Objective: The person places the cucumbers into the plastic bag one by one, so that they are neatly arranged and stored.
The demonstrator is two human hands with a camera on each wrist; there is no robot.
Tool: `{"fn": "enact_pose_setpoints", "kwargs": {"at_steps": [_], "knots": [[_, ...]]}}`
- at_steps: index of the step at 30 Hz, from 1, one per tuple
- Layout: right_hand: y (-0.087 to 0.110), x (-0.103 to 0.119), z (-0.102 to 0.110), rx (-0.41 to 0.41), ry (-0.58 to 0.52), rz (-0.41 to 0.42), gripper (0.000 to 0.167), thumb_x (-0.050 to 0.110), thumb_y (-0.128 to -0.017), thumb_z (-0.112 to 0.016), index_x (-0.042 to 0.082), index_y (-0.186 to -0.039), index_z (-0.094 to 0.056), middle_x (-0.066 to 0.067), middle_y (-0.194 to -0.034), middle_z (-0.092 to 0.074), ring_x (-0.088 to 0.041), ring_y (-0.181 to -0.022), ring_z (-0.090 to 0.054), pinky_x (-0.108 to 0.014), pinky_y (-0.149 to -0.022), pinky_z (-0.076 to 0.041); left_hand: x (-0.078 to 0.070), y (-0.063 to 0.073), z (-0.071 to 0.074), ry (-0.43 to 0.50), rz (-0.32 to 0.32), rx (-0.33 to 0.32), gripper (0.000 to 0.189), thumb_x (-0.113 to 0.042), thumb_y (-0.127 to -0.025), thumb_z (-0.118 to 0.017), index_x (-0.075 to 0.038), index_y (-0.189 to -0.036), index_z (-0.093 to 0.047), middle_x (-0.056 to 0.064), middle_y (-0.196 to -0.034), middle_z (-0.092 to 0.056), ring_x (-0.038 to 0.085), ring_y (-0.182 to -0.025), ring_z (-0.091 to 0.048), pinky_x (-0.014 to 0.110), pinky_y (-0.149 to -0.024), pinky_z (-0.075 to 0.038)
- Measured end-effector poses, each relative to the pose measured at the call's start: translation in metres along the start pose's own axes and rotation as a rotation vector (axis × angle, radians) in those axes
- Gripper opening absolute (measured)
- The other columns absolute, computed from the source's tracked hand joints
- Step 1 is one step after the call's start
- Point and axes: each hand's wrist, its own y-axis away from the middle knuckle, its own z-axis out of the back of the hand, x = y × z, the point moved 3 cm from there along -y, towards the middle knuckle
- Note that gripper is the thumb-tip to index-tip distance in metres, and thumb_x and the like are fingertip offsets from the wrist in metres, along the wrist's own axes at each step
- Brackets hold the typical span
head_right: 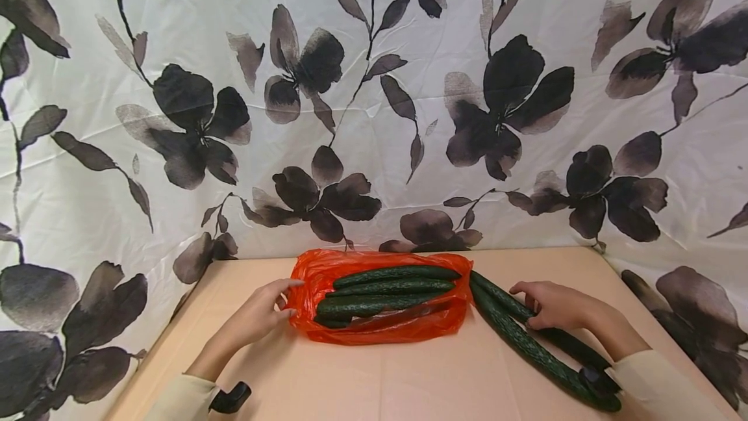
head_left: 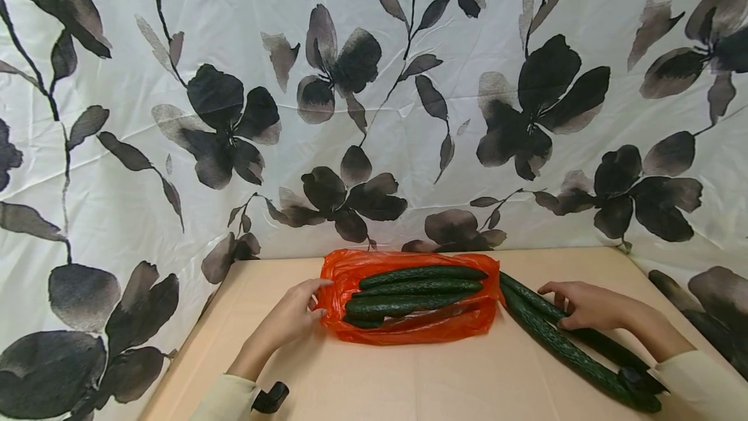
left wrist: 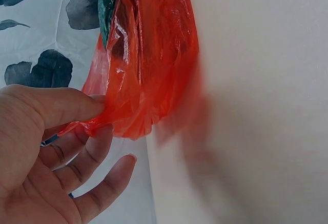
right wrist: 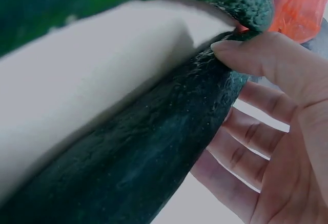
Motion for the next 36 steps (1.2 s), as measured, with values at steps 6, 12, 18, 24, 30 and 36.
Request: {"fn": "enact_pose_setpoints", "kwargs": {"at_steps": [6,12,18,24,30,36], "knots": [[-0.002,0.003,0.003,0.002,0.053,-0.019,0.048,0.015,-0.084,-0.075,0.001,-0.126,-0.058,-0.002,-0.097,-0.062,-0.010,-0.081,-0.062,-0.031,-0.070,-0.052,0.000,0.000,-0.001,0.003,0.004,0.005,0.056,0.007,-0.082,-0.076,-0.002,-0.134,-0.061,0.004,-0.110,-0.063,0.012,-0.074,-0.053,0.024,-0.064,-0.048],[0.003,0.005,0.007,-0.014,0.066,0.002,0.045,0.012,-0.084,-0.074,0.000,-0.123,-0.056,-0.003,-0.095,-0.059,-0.009,-0.077,-0.056,-0.031,-0.065,-0.048,0.000,0.002,0.000,-0.002,0.004,0.010,0.055,0.007,-0.081,-0.077,-0.004,-0.133,-0.062,0.004,-0.109,-0.063,0.012,-0.074,-0.053,0.024,-0.065,-0.048],[0.004,0.007,0.017,-0.032,0.086,-0.036,0.047,0.014,-0.084,-0.076,0.003,-0.124,-0.055,-0.003,-0.096,-0.060,-0.009,-0.077,-0.058,-0.029,-0.065,-0.050,0.000,0.003,0.002,-0.002,-0.001,0.014,0.055,0.007,-0.081,-0.077,-0.003,-0.134,-0.062,0.004,-0.108,-0.063,0.013,-0.074,-0.053,0.024,-0.064,-0.048],[0.005,0.013,0.029,-0.047,0.102,-0.073,0.051,0.015,-0.084,-0.076,0.002,-0.128,-0.054,-0.004,-0.099,-0.061,-0.012,-0.079,-0.059,-0.030,-0.066,-0.050,0.001,0.003,0.001,0.016,0.009,0.024,0.056,0.008,-0.082,-0.077,-0.003,-0.134,-0.062,0.004,-0.109,-0.063,0.014,-0.075,-0.054,0.024,-0.064,-0.048],[0.002,0.026,0.042,-0.082,0.134,-0.053,0.050,0.017,-0.084,-0.076,0.003,-0.127,-0.055,-0.003,-0.100,-0.062,-0.012,-0.080,-0.060,-0.029,-0.066,-0.052,0.000,0.004,0.002,0.010,-0.002,0.020,0.056,0.008,-0.081,-0.077,-0.003,-0.134,-0.062,0.004,-0.109,-0.063,0.014,-0.074,-0.054,0.024,-0.064,-0.048],[-0.007,0.046,0.053,-0.072,0.138,-0.041,0.051,0.017,-0.087,-0.074,0.006,-0.132,-0.055,-0.003,-0.105,-0.064,-0.014,-0.086,-0.064,-0.029,-0.067,-0.054,0.001,0.004,0.003,0.013,0.005,0.023,0.056,0.008,-0.081,-0.078,-0.003,-0.134,-0.062,0.004,-0.108,-0.063,0.013,-0.075,-0.053,0.024,-0.065,-0.048]]}}
